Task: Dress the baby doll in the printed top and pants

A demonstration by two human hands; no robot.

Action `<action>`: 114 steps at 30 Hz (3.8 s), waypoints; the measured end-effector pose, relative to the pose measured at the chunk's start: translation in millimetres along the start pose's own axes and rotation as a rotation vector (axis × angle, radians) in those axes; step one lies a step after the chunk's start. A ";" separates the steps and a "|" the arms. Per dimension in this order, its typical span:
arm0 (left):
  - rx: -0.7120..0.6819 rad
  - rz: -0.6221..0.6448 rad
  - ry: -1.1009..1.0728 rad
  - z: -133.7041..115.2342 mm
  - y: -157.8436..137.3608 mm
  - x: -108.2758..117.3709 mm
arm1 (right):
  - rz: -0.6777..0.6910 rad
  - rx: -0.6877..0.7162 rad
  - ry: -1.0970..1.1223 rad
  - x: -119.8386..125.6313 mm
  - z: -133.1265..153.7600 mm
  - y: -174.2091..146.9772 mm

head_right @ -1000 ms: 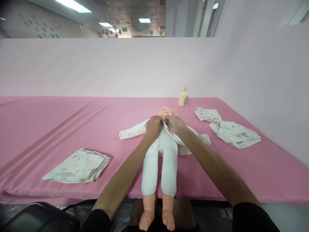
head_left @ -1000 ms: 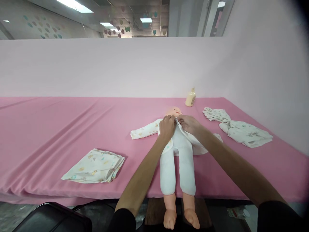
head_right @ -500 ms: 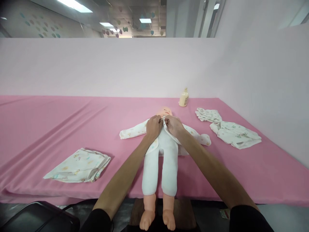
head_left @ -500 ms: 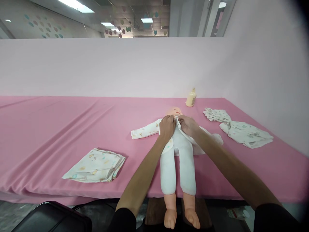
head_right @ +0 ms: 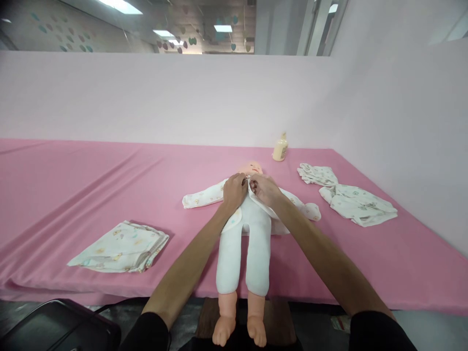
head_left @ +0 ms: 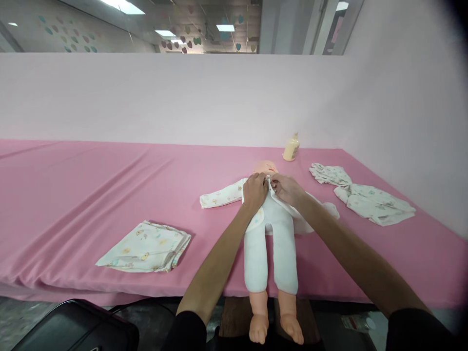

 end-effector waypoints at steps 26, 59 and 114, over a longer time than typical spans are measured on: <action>0.026 0.059 0.059 2.1 -0.6 0.2 | -0.017 -0.161 -0.736 -3.8 43.7 12.2; -0.191 0.069 0.029 -0.7 -0.7 8.2 | 0.018 -0.089 -0.210 22.4 20.2 3.8; 0.450 0.397 -1.243 20.0 12.0 8.4 | -0.090 0.688 -0.757 -3.7 -28.4 -19.8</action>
Point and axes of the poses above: each hand's wrist, its own y-axis towards the middle knuckle, its own x-axis out of the back of the hand, z = x × y, the point moved 1 cm from there along y, towards the middle knuckle, and after that the axes turned 1 degree about x, right-handed, at the moved point
